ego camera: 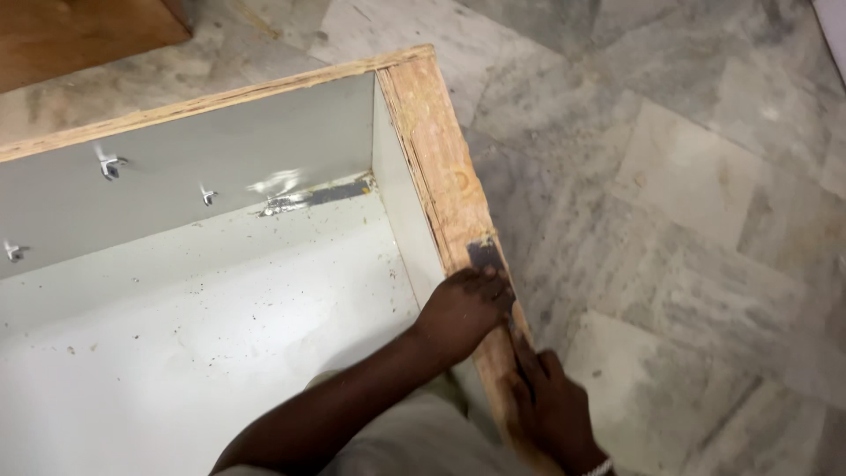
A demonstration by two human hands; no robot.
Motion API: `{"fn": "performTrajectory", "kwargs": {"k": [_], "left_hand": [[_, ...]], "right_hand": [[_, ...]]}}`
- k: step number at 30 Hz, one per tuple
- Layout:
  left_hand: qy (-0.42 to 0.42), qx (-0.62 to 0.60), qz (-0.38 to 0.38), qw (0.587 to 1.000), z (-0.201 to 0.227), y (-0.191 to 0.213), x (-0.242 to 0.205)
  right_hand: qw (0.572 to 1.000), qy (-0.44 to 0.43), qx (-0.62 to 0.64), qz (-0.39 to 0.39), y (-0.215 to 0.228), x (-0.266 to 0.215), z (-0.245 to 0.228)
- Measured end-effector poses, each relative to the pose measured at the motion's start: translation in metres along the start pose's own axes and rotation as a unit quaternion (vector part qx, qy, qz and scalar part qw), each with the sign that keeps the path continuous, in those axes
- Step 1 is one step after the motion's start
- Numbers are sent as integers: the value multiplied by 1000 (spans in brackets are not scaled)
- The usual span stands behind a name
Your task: The person uses a chisel to scrape and shave down the edge of a wooden frame.
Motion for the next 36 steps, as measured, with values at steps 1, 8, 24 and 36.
{"fn": "performTrajectory", "kwargs": {"k": [1,8,24,36], "left_hand": [[-18,42,-8,999,0,-1,-1],[-88,18,27,996,-14,-4,-18],[-8,10,103,995,-13,-6,-15],[5,-30,183,983,0,-20,-31]], "right_hand": [[999,-11,-13,-29,0,-1,-1],[996,-28,-56,63,19,-4,-19],[986,70,-20,152,19,-9,-18],[975,138,12,176,28,-15,-18]]}}
Point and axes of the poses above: each hand's wrist, its own x-axis towards the middle knuckle, its own y-axis out of the back of the hand, z = x × y, the point moved 6 cm from there along x, towards the middle knuckle, and after that the axes turned 10 degrees about -x, right-handed, at the moved point
